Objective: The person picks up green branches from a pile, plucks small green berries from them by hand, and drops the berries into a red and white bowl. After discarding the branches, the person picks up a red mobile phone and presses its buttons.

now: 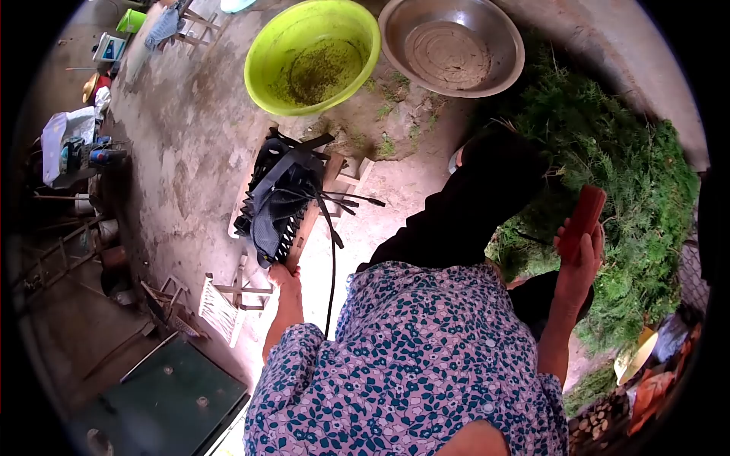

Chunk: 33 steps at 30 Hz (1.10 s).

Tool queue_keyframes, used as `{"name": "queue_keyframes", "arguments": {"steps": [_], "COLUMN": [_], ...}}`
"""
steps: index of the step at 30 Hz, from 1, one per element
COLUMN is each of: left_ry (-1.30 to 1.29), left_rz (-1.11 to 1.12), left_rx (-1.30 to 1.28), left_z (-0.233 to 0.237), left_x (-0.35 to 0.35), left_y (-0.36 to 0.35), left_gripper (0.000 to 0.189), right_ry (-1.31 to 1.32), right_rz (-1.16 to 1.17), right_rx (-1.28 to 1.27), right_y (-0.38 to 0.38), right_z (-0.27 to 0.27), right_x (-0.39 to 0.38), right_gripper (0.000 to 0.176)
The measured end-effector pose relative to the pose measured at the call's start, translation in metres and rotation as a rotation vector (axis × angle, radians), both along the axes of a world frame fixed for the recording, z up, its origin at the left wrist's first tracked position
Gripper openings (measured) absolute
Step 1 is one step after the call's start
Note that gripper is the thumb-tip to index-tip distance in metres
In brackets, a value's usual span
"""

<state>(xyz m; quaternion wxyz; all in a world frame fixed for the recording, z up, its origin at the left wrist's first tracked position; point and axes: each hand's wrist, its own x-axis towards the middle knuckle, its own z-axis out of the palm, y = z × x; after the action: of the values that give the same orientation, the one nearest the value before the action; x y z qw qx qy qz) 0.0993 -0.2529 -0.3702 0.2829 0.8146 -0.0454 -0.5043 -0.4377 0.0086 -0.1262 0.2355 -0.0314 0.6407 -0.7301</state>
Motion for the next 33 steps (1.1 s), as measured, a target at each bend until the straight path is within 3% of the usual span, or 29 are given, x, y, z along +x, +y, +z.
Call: {"name": "queue_keyframes", "arguments": {"steps": [3,7,15,19,21,23,25,28,31,33], "left_ry": [-0.068,-0.127,-0.123,-0.142,-0.096,-0.064,-0.052,-0.010,-0.129,-0.390], "left_rz": [0.081,0.130,0.216,0.326,0.252,0.131,0.187,-0.031,-0.136,-0.247], "left_rx": [-0.011,-0.014,0.105,0.014,0.098,0.209,0.162,0.147,0.277,0.109], "left_z": [-0.010,0.023,0.032,-0.021,-0.013,0.033,0.035,0.049,0.036,0.065], "left_x": [0.010,-0.014,0.003,0.062,0.067,0.033,0.024,0.020,0.088,0.105], "left_y": [0.009,0.026,0.063,0.104,0.120,0.122,0.127,0.135,0.147,0.126], "left_gripper": [0.022,0.022,0.041,0.047,0.046,0.041,0.040,0.045,0.039,0.036], "right_ry": [0.001,0.004,0.010,0.009,0.031,0.032,0.037,0.034,0.033,0.033], "right_rz": [0.005,0.022,0.042,0.037,0.059,0.061,0.074,0.077,0.084,0.097], "right_rx": [-0.003,-0.010,-0.001,-0.016,-0.020,-0.016,-0.025,-0.019,-0.023,-0.001], "right_y": [-0.002,-0.001,-0.002,-0.002,-0.002,-0.006,-0.011,-0.016,-0.019,-0.017], "right_z": [-0.001,-0.002,-0.003,-0.010,-0.011,-0.010,-0.008,-0.004,-0.005,-0.005], "right_x": [-0.001,-0.001,-0.002,-0.005,-0.006,-0.007,-0.006,-0.002,-0.004,-0.004], "right_gripper": [0.051,0.051,0.052,0.053,0.054,0.054,0.055,0.056,0.057,0.057]}}
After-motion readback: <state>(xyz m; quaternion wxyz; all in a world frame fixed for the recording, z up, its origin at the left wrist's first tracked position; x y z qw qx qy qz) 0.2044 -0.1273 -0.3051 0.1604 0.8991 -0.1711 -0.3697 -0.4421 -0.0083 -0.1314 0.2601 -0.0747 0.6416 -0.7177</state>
